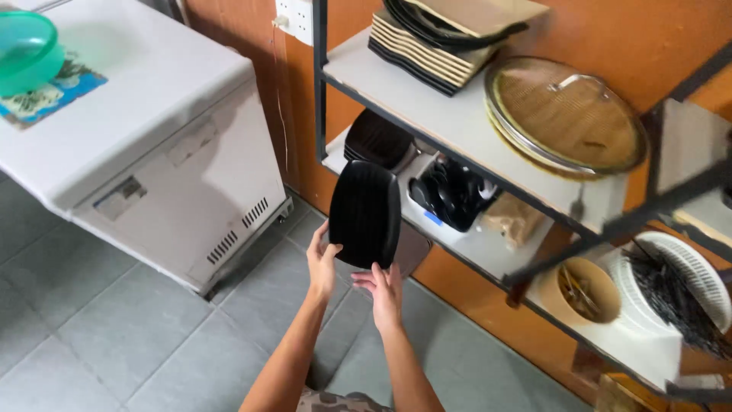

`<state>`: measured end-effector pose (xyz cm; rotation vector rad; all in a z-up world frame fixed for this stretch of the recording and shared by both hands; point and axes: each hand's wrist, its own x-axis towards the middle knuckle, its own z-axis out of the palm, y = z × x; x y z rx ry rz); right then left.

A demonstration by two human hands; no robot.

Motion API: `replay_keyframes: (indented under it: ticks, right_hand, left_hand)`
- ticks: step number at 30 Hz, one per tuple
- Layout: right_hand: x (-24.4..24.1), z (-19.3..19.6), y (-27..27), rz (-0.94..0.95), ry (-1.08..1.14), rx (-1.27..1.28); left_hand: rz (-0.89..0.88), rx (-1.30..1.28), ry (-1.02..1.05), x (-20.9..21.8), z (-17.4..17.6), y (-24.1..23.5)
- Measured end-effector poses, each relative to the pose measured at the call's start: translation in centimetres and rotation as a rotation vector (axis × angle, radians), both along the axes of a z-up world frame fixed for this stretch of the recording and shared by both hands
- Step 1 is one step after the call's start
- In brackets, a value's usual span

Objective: Organizing and moving various kitchen containers and utensils in a restaurant kitchen environment.

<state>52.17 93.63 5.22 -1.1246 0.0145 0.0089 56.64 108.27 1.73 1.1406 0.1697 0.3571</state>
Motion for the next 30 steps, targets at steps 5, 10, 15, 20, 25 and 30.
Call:
replay_keyframes:
  ticks: [5,10,15,20,25,30]
  right_hand:
    - [5.8,1.0,3.7,-0.166,-0.022,0.096]
    - [13.6,0.7,4.0,-0.24,-0.053,0.124]
    - [20.4,0.9,4.8,-0.339,-0.073,0.123]
    - [24.1,0.2,6.6,-0.387,-0.089,0.098]
    - [23.9,-1.7,6.5,-0.436,-0.039,0.09]
    - [17.7,-4.0,7.3,-0.576,-0.026,-0.082]
  left_hand:
    - [-0.245,-0.027,-0.111,6.3,5.8,2.9]
    - [-0.419,-0.009,-0.156,13.3,6.4,3.0]
    - [-0.26,0.458,-0.107,19.0,6.6,3.5]
    - [-0.074,0.726,-0.135,24.3,5.6,4.9]
    - [-0.122,0.595,-0.116,24.0,5.6,3.8]
    - [-0.319,0.536,-0.277,19.5,0.2,2.4]
